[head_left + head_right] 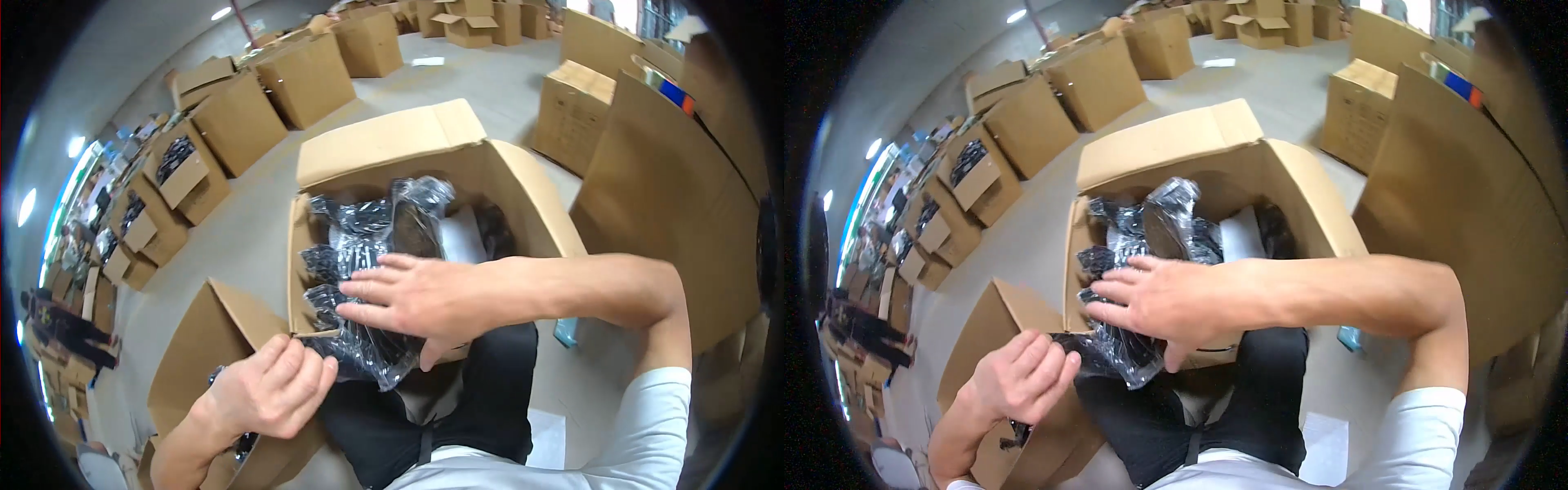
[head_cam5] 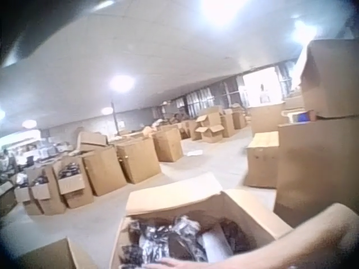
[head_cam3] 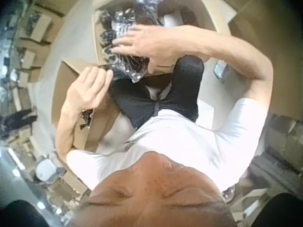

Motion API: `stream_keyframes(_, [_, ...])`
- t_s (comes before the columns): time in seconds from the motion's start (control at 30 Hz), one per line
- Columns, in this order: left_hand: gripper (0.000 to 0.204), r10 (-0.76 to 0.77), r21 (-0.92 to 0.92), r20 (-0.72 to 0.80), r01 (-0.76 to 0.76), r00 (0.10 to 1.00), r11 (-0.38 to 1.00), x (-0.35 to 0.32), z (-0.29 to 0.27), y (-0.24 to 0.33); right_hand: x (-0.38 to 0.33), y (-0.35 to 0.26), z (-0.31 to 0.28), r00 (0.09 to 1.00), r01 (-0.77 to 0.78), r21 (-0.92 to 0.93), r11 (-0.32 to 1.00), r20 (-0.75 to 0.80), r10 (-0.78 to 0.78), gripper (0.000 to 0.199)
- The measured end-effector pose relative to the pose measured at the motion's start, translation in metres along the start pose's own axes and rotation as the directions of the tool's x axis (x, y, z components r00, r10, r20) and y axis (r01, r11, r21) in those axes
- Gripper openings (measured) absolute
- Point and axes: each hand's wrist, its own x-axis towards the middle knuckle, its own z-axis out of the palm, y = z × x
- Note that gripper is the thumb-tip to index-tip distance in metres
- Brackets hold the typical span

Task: The person packages black plastic components into cardboard boxes by hand, using foam sheets for protection.

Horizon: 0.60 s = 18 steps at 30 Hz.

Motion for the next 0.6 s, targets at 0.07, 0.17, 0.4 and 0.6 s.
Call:
stream_keyframes(0.07, [0.035,0.18,0.029,0.077,-0.182,0.981,0.983,0.016,-0.004,0.0,0.004,0.013,0.036,0.987,-0.046,0.014,0.999,0.154,0.043,0.126])
stream_keyframes(0.17, [0.036,0.284,0.007,0.125,-0.287,0.951,0.958,0.03,-0.001,0.001,-0.002,0.009,0.06,0.983,-0.07,0.105,0.992,0.174,0.051,0.127])
stream_keyframes(0.4, [0.044,-0.046,0.15,-0.156,0.07,0.987,0.986,0.033,-0.023,-0.008,-0.025,0.032,0.006,0.985,-0.146,-0.133,0.98,-0.111,0.131,0.114])
stream_keyframes(0.6, [0.089,-0.67,-0.172,-0.382,0.663,0.637,0.728,0.013,0.04,-0.032,-0.068,0.096,-0.053,0.83,-0.519,-0.08,0.851,-0.284,0.48,0.114])
